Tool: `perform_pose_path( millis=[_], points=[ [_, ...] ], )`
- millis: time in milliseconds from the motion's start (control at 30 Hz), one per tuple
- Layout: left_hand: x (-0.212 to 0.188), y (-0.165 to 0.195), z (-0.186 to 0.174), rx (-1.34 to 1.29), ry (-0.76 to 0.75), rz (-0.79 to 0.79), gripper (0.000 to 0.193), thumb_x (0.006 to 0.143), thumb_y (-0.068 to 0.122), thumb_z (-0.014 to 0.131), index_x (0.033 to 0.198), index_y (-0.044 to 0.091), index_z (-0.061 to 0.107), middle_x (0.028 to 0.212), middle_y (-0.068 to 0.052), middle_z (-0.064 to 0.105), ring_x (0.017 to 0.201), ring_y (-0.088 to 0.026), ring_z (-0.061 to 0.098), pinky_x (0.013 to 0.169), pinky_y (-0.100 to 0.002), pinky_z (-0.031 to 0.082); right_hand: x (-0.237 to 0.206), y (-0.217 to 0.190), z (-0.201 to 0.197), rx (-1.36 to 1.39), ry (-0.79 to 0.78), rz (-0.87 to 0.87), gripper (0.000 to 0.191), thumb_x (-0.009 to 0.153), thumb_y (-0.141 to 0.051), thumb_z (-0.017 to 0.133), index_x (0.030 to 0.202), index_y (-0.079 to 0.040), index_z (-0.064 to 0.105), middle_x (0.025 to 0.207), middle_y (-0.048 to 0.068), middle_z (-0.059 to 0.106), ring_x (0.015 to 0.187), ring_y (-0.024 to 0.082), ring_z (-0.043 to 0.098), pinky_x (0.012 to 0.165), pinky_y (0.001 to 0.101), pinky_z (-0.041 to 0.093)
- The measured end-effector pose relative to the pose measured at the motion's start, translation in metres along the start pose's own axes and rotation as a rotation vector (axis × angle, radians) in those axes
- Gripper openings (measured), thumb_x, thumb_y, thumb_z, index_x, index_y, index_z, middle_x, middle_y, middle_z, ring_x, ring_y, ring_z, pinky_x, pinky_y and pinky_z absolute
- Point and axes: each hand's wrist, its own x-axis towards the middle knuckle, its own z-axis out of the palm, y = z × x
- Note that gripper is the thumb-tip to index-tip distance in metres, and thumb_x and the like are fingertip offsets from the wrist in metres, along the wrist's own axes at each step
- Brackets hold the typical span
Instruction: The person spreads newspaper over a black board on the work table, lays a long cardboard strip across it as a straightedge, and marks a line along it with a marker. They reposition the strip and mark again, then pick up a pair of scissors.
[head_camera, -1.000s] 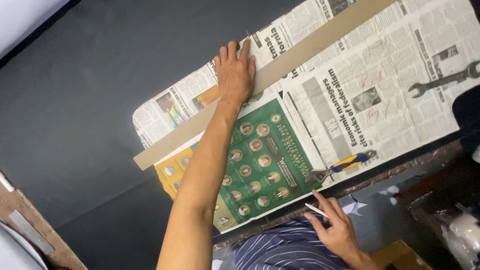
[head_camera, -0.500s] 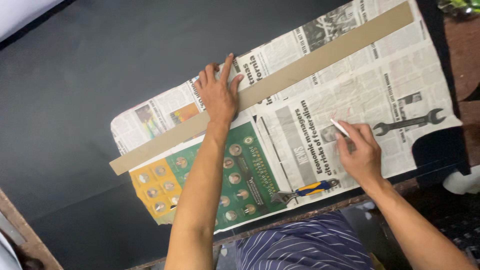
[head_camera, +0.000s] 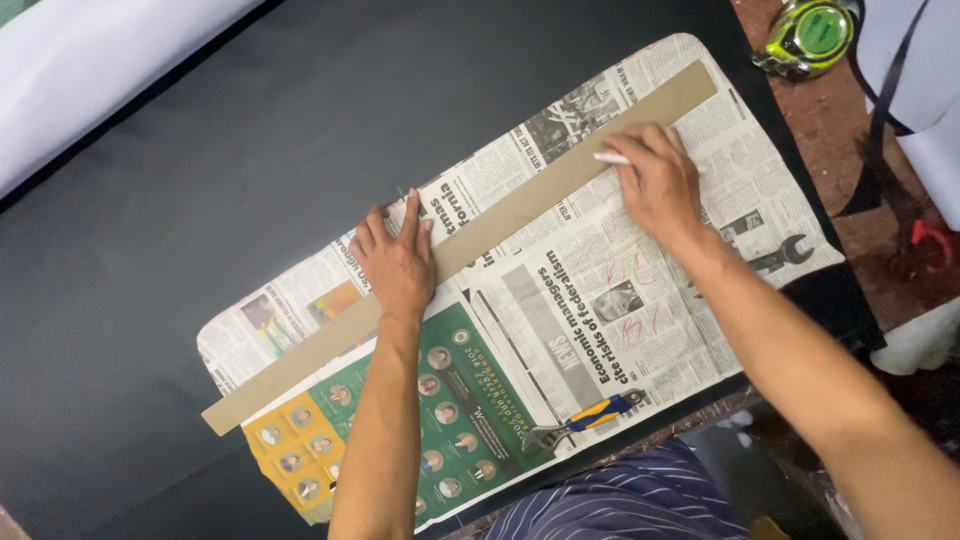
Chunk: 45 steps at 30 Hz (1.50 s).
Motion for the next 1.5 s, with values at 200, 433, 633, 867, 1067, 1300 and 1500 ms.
perform_pose_path(
  millis=[200, 433, 633, 867, 1067, 1300, 1500],
  points=[
    [0.002, 0.001, -0.004, 0.022, -0.023, -0.014, 0.049, 0.097, 0.041, 0.069, 0.141, 0.021, 0.065, 0.131, -0.018, 0.054, 0.123, -0.036, 0.05, 0.104, -0.054, 0.035, 0.085, 0.003, 0.012, 0.049, -0.155, -0.151, 0.038, 0.095, -0.022, 0.079, 0.131, -0.014, 0.073, 0.133, 0.006, 0.066, 0.112, 0.029, 0.066, 0.095, 0.0415, 0.051],
    [-0.002, -0.005, 0.0, 0.009, -0.017, -0.037, 0.054, 0.098, 0.044, 0.07, 0.145, 0.019, 0.062, 0.136, -0.02, 0.053, 0.122, -0.037, 0.05, 0.105, -0.053, 0.036, 0.118, 0.01, 0.005, -0.073, -0.302, -0.101, 0.033, 0.094, -0.027, 0.081, 0.123, -0.012, 0.076, 0.116, 0.005, 0.069, 0.105, 0.028, 0.067, 0.093, 0.042, 0.052],
    [-0.004, -0.009, 0.007, 0.019, -0.003, -0.05, 0.057, 0.097, 0.046, 0.07, 0.146, 0.018, 0.06, 0.137, -0.019, 0.054, 0.126, -0.037, 0.05, 0.106, -0.054, 0.037, 0.126, 0.017, 0.005, -0.068, -0.253, -0.232, 0.022, 0.102, -0.027, 0.082, 0.108, -0.007, 0.076, 0.104, 0.006, 0.068, 0.103, 0.027, 0.066, 0.092, 0.0418, 0.051],
    [-0.01, -0.01, 0.012, 0.03, -0.03, -0.069, 0.058, 0.099, 0.047, 0.066, 0.149, 0.019, 0.057, 0.141, -0.021, 0.052, 0.129, -0.04, 0.048, 0.109, -0.055, 0.036, 0.125, 0.017, 0.011, -0.072, -0.24, -0.21, 0.021, 0.101, -0.027, 0.084, 0.107, -0.008, 0.078, 0.103, 0.005, 0.068, 0.102, 0.027, 0.063, 0.091, 0.0416, 0.05],
    [-0.01, -0.009, 0.016, 0.068, -0.041, -0.075, 0.058, 0.102, 0.048, 0.063, 0.152, 0.019, 0.053, 0.142, -0.021, 0.052, 0.129, -0.04, 0.048, 0.11, -0.056, 0.035, 0.123, 0.016, 0.013, -0.087, -0.238, -0.175, 0.018, 0.101, -0.026, 0.084, 0.106, -0.009, 0.079, 0.104, 0.004, 0.069, 0.104, 0.026, 0.062, 0.094, 0.0418, 0.049],
    [-0.01, -0.008, 0.017, 0.071, -0.043, -0.081, 0.058, 0.102, 0.047, 0.062, 0.152, 0.02, 0.053, 0.141, -0.022, 0.051, 0.129, -0.04, 0.047, 0.11, -0.056, 0.035, 0.12, 0.012, 0.013, -0.109, -0.213, -0.188, 0.017, 0.1, -0.024, 0.083, 0.105, -0.008, 0.079, 0.105, 0.003, 0.07, 0.105, 0.026, 0.064, 0.095, 0.0415, 0.049],
    [-0.011, -0.009, 0.019, 0.072, -0.038, -0.076, 0.058, 0.102, 0.046, 0.062, 0.152, 0.019, 0.053, 0.14, -0.022, 0.051, 0.128, -0.04, 0.048, 0.11, -0.057, 0.035, 0.119, 0.011, 0.011, -0.029, -0.248, -0.14, 0.015, 0.103, -0.02, 0.083, 0.105, -0.006, 0.078, 0.107, 0.005, 0.07, 0.102, 0.026, 0.065, 0.09, 0.0406, 0.051]
  ],
)
